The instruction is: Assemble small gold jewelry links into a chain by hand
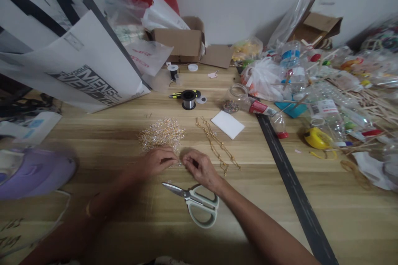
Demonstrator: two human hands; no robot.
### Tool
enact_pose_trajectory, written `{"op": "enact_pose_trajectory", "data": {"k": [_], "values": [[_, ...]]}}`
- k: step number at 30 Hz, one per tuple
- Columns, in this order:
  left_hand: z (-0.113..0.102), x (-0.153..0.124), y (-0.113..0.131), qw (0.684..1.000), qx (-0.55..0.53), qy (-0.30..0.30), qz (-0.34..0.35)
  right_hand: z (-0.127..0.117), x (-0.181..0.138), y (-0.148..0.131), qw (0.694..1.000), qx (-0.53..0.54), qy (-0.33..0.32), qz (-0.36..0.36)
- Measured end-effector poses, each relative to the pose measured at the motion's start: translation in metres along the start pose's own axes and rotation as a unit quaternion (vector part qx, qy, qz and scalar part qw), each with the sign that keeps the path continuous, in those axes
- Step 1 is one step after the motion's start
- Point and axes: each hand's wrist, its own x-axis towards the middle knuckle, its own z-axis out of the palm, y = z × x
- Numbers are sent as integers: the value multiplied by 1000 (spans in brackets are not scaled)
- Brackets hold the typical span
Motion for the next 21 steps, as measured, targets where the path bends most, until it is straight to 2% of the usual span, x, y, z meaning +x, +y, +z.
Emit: {"op": "enact_pose_trajectory", "data": {"k": [4, 8, 14, 21], "values": [[1, 0, 0, 999, -11, 8, -33, 0, 0, -1, 1000, 2, 3, 0], [6, 1, -1, 996, -28, 49, -65, 0, 1, -2, 1000, 9, 5, -2], [10, 1, -4, 999, -7, 40, -31, 0, 1, -2, 1000, 1, 1, -7], [12, 1, -4, 998, -6, 46, -32, 0, 1, 0, 1000, -2, 2, -12]]}}
